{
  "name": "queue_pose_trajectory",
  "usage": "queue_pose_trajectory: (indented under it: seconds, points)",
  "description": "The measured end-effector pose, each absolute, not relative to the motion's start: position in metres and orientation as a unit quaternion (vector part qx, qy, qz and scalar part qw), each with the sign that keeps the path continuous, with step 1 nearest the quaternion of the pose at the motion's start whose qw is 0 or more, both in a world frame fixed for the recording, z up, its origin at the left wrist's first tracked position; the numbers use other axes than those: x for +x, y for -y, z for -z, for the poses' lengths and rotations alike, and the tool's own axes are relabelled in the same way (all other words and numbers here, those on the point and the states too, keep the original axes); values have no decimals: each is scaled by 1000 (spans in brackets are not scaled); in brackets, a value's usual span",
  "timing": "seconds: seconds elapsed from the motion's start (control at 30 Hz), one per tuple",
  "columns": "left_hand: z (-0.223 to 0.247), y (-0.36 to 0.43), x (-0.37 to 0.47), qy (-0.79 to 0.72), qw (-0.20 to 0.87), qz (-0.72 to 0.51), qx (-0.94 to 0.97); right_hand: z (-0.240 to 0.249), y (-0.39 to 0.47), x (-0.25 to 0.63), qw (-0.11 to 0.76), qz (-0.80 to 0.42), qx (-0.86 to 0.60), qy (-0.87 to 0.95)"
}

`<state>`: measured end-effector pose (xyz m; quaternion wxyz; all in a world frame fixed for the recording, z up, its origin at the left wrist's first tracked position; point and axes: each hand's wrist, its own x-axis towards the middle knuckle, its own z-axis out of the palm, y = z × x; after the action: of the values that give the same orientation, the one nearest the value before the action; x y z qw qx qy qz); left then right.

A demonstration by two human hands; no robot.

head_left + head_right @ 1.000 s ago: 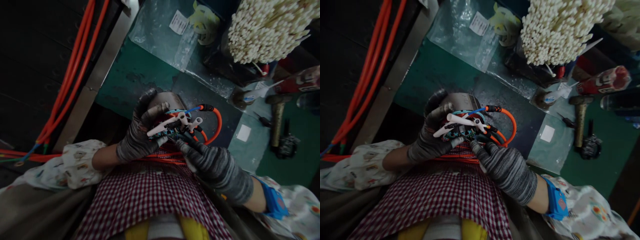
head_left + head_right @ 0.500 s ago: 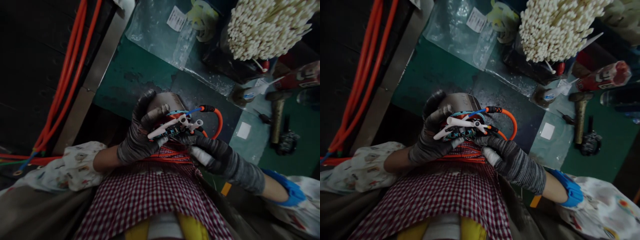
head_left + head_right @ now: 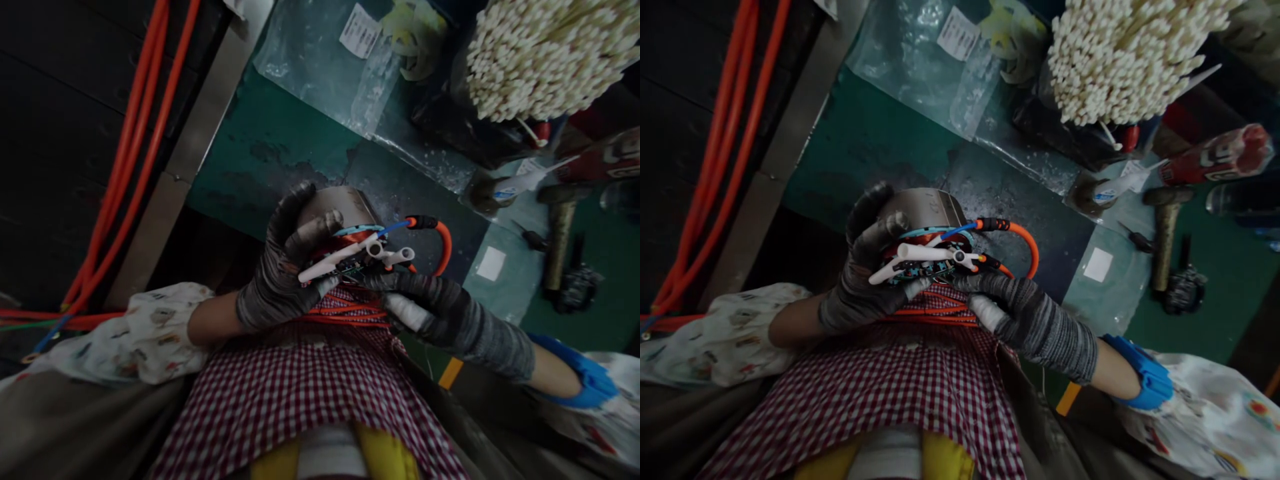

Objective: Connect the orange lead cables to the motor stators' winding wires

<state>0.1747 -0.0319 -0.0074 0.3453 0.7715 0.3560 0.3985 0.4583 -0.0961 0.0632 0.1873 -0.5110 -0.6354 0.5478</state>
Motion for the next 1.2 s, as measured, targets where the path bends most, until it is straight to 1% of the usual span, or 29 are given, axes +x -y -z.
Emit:
queue_pose_trajectory:
  seconds: [0.17,0.37,0.53,0.7,0.8,0.97,1.1,1.2]
  points:
    - [6,31,174,-343,347,-400,776,-62,96,462,171,-557,-514,630]
    - [12,34,177,-348,329,-420,771,-57,90,461,178,-555,-493,646]
    - [25,36,180,-340,342,-461,745,-53,93,449,221,-543,-506,633]
    - [29,28,173,-306,340,-460,761,-52,96,441,238,-528,-499,645]
    - [28,24,169,-291,325,-443,783,-51,97,443,234,-522,-497,652]
    - [33,27,168,-325,353,-412,775,-54,99,446,239,-491,-487,681]
    - [31,25,168,-294,336,-422,789,-59,94,447,209,-464,-479,716]
    - [27,24,168,-313,328,-412,790,-63,87,448,197,-435,-459,749]
